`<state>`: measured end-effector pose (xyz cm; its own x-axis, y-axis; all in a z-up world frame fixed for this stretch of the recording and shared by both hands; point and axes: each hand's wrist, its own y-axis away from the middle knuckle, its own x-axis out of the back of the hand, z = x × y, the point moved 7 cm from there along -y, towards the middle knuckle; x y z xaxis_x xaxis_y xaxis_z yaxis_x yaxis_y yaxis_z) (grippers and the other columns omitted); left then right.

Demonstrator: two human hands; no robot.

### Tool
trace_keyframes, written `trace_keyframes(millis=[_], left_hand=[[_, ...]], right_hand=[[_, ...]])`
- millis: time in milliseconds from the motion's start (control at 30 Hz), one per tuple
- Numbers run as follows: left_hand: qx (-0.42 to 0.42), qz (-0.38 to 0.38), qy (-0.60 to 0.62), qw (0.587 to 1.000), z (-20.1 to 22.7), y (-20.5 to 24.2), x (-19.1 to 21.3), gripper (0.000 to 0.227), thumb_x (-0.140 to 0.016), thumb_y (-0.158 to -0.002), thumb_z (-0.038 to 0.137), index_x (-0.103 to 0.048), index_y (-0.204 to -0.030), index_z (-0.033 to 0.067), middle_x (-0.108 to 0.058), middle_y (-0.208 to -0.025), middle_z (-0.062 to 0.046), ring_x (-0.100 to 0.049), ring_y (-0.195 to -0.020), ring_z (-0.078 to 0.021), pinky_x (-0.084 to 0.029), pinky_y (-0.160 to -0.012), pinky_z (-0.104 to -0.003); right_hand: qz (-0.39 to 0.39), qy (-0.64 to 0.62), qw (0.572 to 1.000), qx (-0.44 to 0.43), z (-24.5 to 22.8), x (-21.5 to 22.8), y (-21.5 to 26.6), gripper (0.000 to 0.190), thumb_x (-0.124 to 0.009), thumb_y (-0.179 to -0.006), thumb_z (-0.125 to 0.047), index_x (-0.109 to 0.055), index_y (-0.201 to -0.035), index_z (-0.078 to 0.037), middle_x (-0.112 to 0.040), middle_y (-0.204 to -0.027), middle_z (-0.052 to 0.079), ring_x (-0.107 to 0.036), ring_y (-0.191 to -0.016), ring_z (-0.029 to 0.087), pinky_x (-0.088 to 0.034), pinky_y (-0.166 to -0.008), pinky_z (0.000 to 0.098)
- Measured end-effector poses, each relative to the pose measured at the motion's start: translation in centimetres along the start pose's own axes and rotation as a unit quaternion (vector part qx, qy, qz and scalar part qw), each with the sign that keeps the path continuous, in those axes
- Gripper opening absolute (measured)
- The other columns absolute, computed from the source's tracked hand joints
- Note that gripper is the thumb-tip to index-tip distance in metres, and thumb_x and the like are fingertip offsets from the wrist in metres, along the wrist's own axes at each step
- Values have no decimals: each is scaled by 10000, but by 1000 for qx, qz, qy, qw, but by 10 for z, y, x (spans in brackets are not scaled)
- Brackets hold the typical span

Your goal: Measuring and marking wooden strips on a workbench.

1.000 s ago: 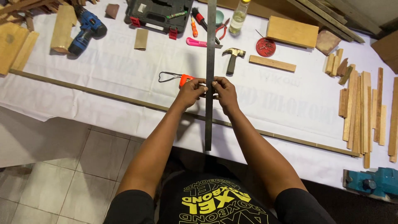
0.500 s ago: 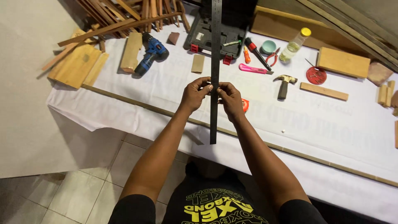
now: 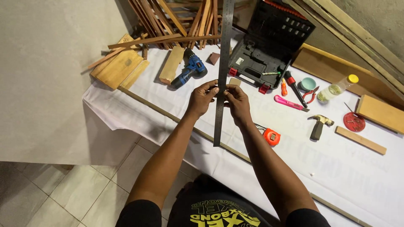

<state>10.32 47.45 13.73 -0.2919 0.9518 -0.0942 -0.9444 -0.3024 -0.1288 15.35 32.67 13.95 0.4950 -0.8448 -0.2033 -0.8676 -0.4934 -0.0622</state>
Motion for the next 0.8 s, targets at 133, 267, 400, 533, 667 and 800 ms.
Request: trace_keyframes(millis=[133, 267, 400, 533, 667, 800], left_hand=[[-16, 20, -5, 1000, 0, -18, 20, 368, -680, -999, 245, -678, -1345, 121, -764, -1008, 24, -679, -840, -44, -565, -677, -229], [-12, 24, -13, 1000, -3, -41, 42, 372, -682, -1001, 251, -676, -1349, 120, -724, -987, 12, -670, -846, -54, -588, -672, -245], [-16, 31, -6, 999, -2, -66, 73, 369, -678, -989, 263, -668, -1325, 111, -724, -993, -2, -686, -857, -59, -613, -665, -257], [-10, 40, 2, 999, -11, -97, 124, 364, -693, -997, 240, -675, -1327, 87, -731, -998, -26, -682, -844, -80, -615, -689, -266], [-46, 42, 20, 998, 4, -125, 181, 344, -689, -1006, 198, -661, -1315, 48, -747, -1103, -37, -705, -910, -102, -625, -760, -280], [-9, 53, 12, 998, -1, -150, 241, 357, -676, -992, 187, -653, -1324, 58, -742, -1036, -48, -716, -895, -96, -637, -743, -277]], right_hand=[[-24, -9, 1000, 8, -9, -19, -23, 220, -602, -1033, -114, -631, -1233, -28, -716, -1043, 49, -703, -897, 131, -593, -746, 301], [-30, -17, 999, 0, -7, -35, -48, 224, -602, -1027, -113, -622, -1239, -46, -708, -1016, 45, -705, -879, 134, -602, -738, 312], [-16, 25, 1000, 1, -3, -61, -80, 214, -590, -1039, -115, -634, -1230, -29, -724, -1041, 42, -707, -907, 127, -610, -776, 309], [-24, -4, 1000, 8, 13, -101, -123, 240, -590, -1044, -104, -640, -1265, -23, -708, -1041, 47, -686, -906, 125, -588, -774, 303], [-24, -47, 999, 6, 35, -148, -169, 221, -583, -1043, -78, -631, -1246, -6, -709, -1078, 55, -698, -929, 137, -599, -809, 315], [-16, -16, 1000, 4, 60, -193, -211, 214, -588, -1059, -73, -642, -1252, 2, -708, -1088, 66, -664, -907, 144, -560, -780, 318]])
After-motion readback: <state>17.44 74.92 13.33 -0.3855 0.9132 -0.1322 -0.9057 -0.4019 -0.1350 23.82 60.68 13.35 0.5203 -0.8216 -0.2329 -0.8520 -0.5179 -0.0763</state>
